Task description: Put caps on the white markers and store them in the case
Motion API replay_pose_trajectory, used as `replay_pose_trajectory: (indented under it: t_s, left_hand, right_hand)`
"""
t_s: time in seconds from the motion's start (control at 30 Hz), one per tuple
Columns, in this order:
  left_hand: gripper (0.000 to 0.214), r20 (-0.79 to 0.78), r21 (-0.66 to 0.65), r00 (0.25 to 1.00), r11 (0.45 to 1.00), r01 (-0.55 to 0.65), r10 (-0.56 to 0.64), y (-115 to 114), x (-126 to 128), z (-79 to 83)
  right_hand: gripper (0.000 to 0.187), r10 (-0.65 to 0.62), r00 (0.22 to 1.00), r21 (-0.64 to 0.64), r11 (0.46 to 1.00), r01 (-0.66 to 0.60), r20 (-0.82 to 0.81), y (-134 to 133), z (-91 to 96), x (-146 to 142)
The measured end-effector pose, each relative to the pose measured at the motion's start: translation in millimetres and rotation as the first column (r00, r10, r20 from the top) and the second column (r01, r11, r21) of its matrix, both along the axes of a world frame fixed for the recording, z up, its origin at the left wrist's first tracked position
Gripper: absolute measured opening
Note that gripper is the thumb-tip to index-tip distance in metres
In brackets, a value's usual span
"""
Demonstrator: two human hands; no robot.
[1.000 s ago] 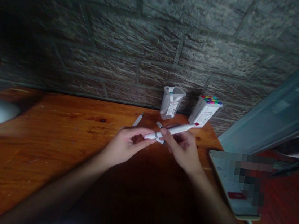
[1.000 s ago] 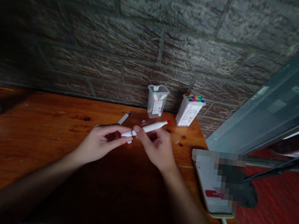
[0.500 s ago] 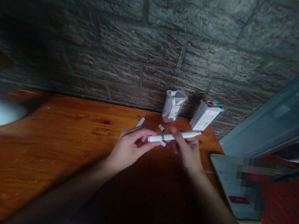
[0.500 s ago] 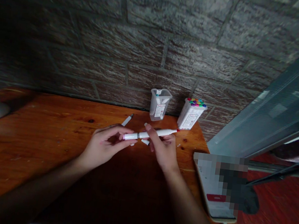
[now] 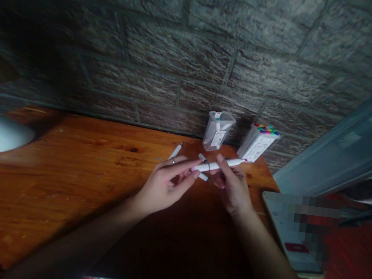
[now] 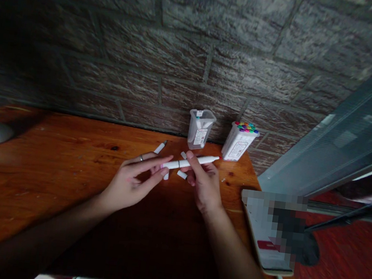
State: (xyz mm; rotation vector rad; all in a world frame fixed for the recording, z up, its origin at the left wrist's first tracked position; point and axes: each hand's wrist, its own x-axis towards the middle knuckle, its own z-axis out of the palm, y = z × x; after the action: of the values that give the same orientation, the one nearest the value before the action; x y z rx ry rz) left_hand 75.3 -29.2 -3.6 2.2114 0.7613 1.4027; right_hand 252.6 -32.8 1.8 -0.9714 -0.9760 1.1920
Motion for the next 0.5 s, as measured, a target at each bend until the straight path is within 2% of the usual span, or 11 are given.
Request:
replay_pose_trajectory:
  t_s: [0.2, 0.33, 0.43, 0.5]
  left_hand:
    - [0.029, 0.133, -0.213, 0.991, 0.977, 0.022, 0.007, 3, 3, 0.8]
    - [0.023, 0.213, -0.306, 0.977, 0.951, 0.050, 0.017, 3, 4, -1.0]
    - [0.019, 0.141, -0.320, 0.990, 0.946, 0.050, -0.005, 2, 3, -2.3]
    - [0.016, 0.046, -0.303, 0.999, 0.953, 0.026, -0.013, 1, 4, -5.0]
  right_hand:
    - [0.053, 0.022, 0.999, -0.005, 1.000, -0.022, 0.045, 0, -0.6, 5]
    - [0.046, -0.034, 0.996, 0.013, 0.999, 0.033, 0.086, 1, -2.6, 9]
    - [0.042, -0.101, 0.987, 0.085, 0.992, 0.091, 0.127, 0, 0.3, 13]
    - [0.040, -0.128, 0.962, 0.188, 0.979, 0.083, 0.241, -1, 4.0, 16]
